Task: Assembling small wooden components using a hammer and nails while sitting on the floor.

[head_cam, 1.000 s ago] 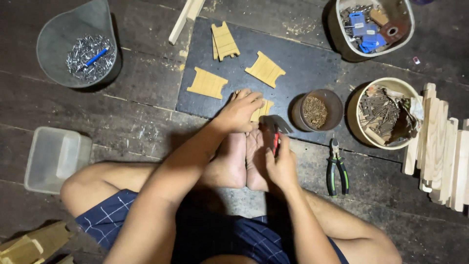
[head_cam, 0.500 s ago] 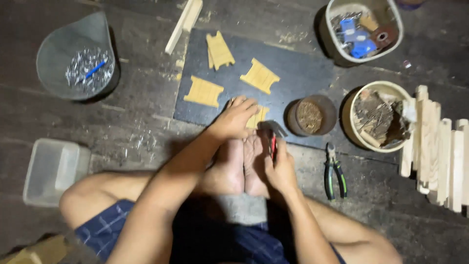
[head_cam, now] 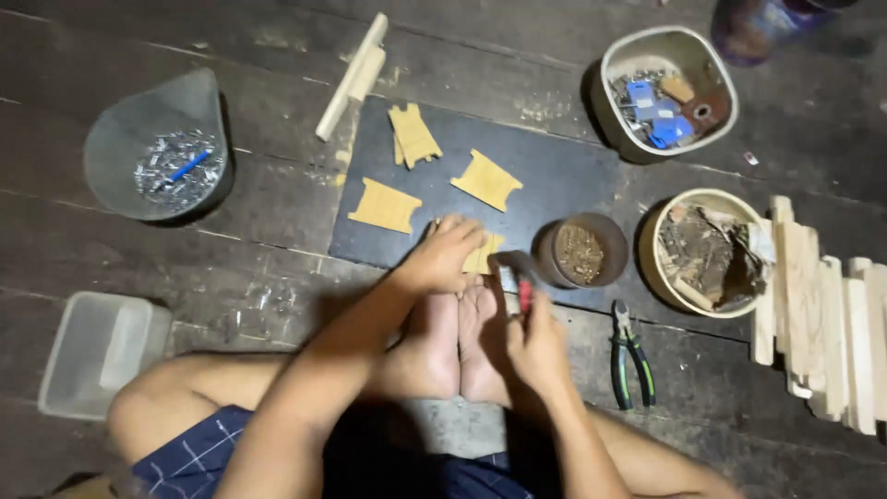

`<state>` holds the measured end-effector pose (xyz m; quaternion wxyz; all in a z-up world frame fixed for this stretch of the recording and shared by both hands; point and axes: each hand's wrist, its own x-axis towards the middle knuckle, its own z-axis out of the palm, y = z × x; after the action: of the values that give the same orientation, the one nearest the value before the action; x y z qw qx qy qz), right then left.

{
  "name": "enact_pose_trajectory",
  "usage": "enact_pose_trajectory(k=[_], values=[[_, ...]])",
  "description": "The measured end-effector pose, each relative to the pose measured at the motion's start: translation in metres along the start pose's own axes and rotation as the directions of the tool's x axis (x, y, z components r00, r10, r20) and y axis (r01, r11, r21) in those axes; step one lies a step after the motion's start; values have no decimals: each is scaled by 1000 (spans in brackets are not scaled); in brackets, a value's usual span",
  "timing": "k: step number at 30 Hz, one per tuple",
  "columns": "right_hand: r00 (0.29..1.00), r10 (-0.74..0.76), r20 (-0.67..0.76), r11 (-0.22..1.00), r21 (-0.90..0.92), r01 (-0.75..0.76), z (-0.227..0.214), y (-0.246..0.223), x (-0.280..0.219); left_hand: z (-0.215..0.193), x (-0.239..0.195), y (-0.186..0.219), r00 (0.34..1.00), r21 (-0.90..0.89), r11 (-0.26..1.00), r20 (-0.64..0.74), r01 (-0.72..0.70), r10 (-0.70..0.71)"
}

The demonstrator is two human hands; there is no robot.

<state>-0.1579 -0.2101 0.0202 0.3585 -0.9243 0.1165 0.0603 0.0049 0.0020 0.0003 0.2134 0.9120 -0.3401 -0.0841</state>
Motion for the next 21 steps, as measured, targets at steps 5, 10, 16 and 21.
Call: enact_pose_trajectory(k=[5, 10, 16, 21], values=[[994, -74, 76, 995, -56, 79, 14, -5, -14, 4, -10, 5, 1000, -10, 1000, 0, 1, -1], [996, 93, 8, 975, 201, -92, -23, -14, -43, -7, -10, 1, 999, 24, 999, -25, -22, 22], [867, 371, 333, 596, 631, -497, -42, 27, -46, -81, 10, 26, 958, 107, 992, 285, -60, 27], [808, 464, 362, 763, 300, -573, -49, 33, -35, -104, 21, 27, 886, 350, 893, 453, -283, 104]])
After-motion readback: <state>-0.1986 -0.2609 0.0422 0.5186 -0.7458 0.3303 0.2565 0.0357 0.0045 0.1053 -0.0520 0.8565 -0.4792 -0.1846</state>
